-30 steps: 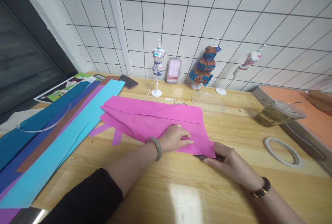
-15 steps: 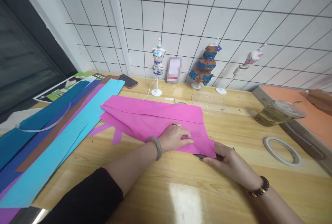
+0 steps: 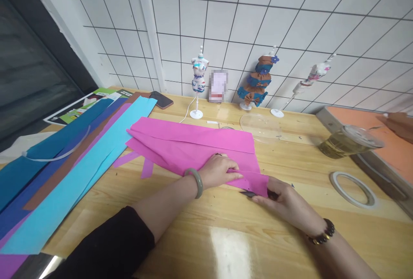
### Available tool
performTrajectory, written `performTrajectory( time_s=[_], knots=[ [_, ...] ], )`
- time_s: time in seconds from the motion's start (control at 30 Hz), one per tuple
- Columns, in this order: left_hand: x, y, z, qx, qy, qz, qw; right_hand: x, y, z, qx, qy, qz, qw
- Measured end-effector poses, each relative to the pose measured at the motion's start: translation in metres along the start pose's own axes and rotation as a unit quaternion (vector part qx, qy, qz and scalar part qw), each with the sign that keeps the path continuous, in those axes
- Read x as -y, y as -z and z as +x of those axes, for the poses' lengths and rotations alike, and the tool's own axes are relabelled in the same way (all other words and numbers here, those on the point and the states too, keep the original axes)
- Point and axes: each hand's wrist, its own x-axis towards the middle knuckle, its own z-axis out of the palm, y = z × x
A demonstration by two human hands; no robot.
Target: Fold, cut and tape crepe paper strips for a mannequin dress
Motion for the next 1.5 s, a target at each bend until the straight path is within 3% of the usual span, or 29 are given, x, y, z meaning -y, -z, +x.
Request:
performTrajectory(
  time_s=[0.33, 0.77, 1.5],
  knots=[
    [0.000, 0.001, 0.001, 0.006, 0.022, -0.007, 1.000, -0.007, 0.010, -0.003, 0.016, -0.008, 0.042, 0.999],
    [0.001, 0.001, 0.000, -0.001, -0.001, -0.020, 1.000, 0.013, 0.004, 0.008, 0.013, 0.002, 0.051, 0.999],
    [0.001, 0.001, 0.000, 0.005, 0.011, -0.014, 1.000, 0.007, 0.000, 0.004, 0.012, 0.012, 0.080, 0.997]
  ],
)
